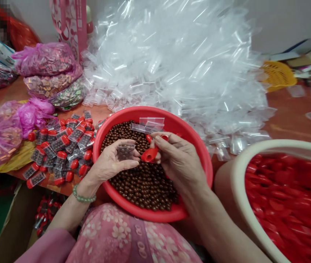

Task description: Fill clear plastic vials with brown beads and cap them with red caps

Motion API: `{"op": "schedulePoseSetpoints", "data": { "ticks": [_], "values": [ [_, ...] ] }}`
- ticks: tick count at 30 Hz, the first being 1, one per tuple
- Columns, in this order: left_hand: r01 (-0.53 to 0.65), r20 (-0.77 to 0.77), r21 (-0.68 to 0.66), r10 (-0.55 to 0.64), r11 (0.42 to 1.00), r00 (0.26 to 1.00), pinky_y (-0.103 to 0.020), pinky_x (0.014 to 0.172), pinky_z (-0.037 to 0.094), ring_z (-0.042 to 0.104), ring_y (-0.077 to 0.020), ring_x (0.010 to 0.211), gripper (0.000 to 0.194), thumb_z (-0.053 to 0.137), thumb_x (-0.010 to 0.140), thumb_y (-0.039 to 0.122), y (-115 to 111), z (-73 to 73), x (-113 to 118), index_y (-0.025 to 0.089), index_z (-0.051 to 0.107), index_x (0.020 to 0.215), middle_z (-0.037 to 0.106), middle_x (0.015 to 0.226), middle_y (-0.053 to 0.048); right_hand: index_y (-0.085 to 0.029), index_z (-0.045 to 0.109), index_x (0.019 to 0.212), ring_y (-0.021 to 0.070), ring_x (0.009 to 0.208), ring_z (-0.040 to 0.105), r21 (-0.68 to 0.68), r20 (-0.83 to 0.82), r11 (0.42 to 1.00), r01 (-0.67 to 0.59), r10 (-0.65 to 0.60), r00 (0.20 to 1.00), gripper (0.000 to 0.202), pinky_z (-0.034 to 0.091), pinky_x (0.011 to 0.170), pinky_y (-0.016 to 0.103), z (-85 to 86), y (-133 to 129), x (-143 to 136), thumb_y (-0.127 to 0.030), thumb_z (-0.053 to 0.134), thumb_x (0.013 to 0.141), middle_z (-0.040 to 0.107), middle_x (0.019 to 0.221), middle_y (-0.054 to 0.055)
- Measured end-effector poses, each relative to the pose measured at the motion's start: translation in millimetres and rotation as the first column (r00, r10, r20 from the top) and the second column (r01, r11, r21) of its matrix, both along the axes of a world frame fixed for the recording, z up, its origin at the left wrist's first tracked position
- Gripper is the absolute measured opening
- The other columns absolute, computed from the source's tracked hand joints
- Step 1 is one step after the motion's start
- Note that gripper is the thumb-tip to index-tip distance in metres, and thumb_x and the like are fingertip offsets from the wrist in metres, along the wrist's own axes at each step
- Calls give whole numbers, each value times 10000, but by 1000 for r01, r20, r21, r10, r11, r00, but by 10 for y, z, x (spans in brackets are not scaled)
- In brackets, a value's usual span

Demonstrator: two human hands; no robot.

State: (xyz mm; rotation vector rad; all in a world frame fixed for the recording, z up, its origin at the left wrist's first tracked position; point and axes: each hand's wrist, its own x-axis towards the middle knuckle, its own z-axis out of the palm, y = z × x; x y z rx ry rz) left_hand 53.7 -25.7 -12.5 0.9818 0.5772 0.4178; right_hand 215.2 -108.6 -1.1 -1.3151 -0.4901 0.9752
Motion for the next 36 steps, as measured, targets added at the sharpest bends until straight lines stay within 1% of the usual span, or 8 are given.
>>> {"op": "schedulePoseSetpoints", "data": {
  "ticks": [3,5,9,13,19,22,28,36],
  "values": [
    [-23,-22,8,23,1000,1000,-286,845,492,629,-109,801,529,852,629,172,-58,10,30,152,627,1108,673,876,-8,-198,651,918,78,465,491,1,107,1000,3,-3,994,280,415,433,215,-53,-7,-115,-411,728,753,605,658,-29],
    [-36,-32,-10,36,999,999,-264,786,504,624,-102,771,516,849,629,181,-92,10,43,147,626,1093,668,855,-1,-205,660,963,124,558,576,-16,390,999,37,-27,921,236,502,527,264,-84,-43,-148,-398,665,827,661,736,7],
    [-54,-15,-77,53,996,998,-241,710,527,617,-92,734,503,867,606,204,-130,-14,49,136,625,1042,656,821,8,-204,651,1130,224,881,689,54,898,998,-33,-34,438,256,579,807,365,-139,-125,-129,-300,515,935,726,996,105],
    [-89,12,-141,92,986,996,-244,677,545,628,-105,748,510,883,589,234,-127,-36,36,136,626,1019,652,856,0,-171,503,1377,232,937,694,-3,986,964,-265,47,161,411,591,838,368,-199,-198,-78,-251,402,986,701,1066,145],
    [-97,31,-132,102,987,994,-218,636,520,621,-101,729,468,886,591,246,-97,-60,28,116,640,967,656,853,-15,-185,188,1558,251,1072,667,-67,996,905,-421,82,18,637,600,849,360,-218,-278,-99,-207,438,973,640,1187,172],
    [-79,55,-123,86,989,995,-222,629,526,632,-106,722,464,884,601,275,-90,-52,26,123,634,960,659,857,-16,-235,365,1472,222,1044,682,-19,988,901,-433,83,129,538,593,857,331,-172,-262,-96,-167,484,951,670,1165,133],
    [-15,28,57,14,998,1000,-221,686,510,648,-102,718,378,798,735,353,-67,202,-95,141,651,1011,675,799,-19,-256,555,1054,155,711,689,35,610,975,-220,154,778,213,597,663,298,25,-159,-22,-331,639,873,701,881,18],
    [103,31,93,-106,990,994,-244,686,505,646,-126,731,369,794,731,380,77,117,-89,147,677,991,689,808,-41,-249,644,966,158,644,681,59,351,985,-160,129,927,241,599,637,320,111,-80,-24,-402,724,798,705,805,16]
  ]
}}
